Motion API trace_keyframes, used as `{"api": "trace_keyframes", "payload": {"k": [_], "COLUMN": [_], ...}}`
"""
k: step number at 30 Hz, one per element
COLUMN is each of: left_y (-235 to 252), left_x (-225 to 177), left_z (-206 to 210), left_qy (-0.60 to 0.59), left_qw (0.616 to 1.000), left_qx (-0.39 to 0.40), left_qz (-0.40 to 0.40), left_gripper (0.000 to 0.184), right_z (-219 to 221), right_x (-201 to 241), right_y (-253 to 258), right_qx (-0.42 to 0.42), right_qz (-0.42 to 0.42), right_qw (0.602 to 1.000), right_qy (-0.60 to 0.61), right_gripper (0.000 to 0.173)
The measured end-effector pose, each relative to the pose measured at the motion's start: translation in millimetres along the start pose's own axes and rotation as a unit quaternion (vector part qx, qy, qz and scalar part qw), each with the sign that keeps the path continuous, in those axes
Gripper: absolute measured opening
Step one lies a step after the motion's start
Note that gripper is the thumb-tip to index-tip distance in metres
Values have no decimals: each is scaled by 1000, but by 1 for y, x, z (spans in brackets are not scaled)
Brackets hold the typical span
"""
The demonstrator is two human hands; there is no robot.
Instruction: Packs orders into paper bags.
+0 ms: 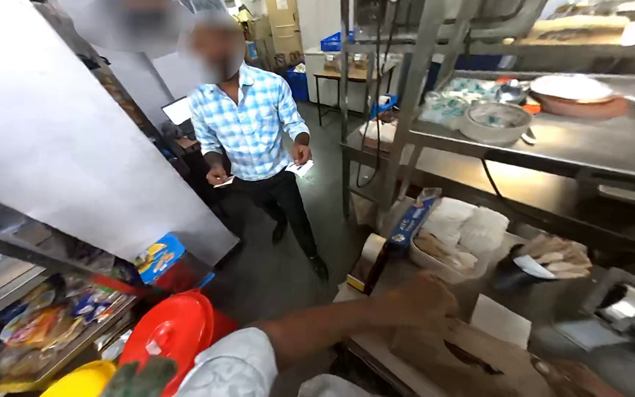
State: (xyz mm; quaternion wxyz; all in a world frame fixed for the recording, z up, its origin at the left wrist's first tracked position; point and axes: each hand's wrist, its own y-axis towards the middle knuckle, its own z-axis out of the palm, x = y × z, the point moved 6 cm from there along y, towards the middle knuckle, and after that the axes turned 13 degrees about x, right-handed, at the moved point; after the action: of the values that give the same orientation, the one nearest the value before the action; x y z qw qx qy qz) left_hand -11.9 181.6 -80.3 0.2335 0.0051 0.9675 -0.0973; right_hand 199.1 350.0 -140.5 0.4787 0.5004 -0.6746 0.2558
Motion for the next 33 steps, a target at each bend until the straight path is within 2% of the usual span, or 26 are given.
{"api": "trace_keyframes", "payload": {"k": [2,4,7,10,12,15,17,18,20,22,24,27,29,31,32,33], "left_y": [-8,-18,-21,-16,-14,-15,-15,-16,-23,-32,-38,-40,-53,-61,-59,-53], "left_x": [10,12,9,18,18,6,-1,-3,-5,2,16,34,40,45,46,46], "left_z": [0,1,1,9,12,21,32,38,54,80,106,127,133,139,139,136], "left_qy": [-12,-45,-88,-97,-75,-19,29,51,92,134,149,75,-59,-251,-316,-345], "left_qw": [999,998,995,994,995,997,996,994,983,965,955,969,968,933,905,882], "left_qx": [-30,-51,-37,-57,-60,-70,-78,-97,-152,-218,-253,-236,-237,-248,-268,-293], "left_qz": [8,3,-9,8,-4,3,11,17,38,54,36,-16,-51,-73,-101,-130], "left_gripper": [19,12,13,15,15,13,10,8,7,6,10,20,38,59,68,68], "right_z": [-2,-1,-5,-6,-6,1,10,13,21,34,48,62,73,77,77,75], "right_x": [-7,-5,-1,11,15,26,32,35,33,21,1,-24,-33,-38,-39,-38], "right_y": [7,7,4,7,12,15,12,8,-8,-29,-47,-57,-68,-74,-73,-69], "right_qx": [20,-13,-41,-34,-10,77,86,80,48,-10,-67,-88,-62,-63,-74,-85], "right_qz": [-62,-47,-21,-46,-68,-71,-107,-123,-148,-175,-181,-124,-78,-42,-32,-31], "right_qw": [998,997,995,993,991,969,945,934,919,904,892,913,946,969,973,976], "right_qy": [-27,-57,-86,-99,-115,-221,-297,-326,-363,-389,-408,-379,-308,-237,-215,-196], "right_gripper": [18,27,23,17,16,32,17,14,20,21,22,30,36,37,35,31]}}
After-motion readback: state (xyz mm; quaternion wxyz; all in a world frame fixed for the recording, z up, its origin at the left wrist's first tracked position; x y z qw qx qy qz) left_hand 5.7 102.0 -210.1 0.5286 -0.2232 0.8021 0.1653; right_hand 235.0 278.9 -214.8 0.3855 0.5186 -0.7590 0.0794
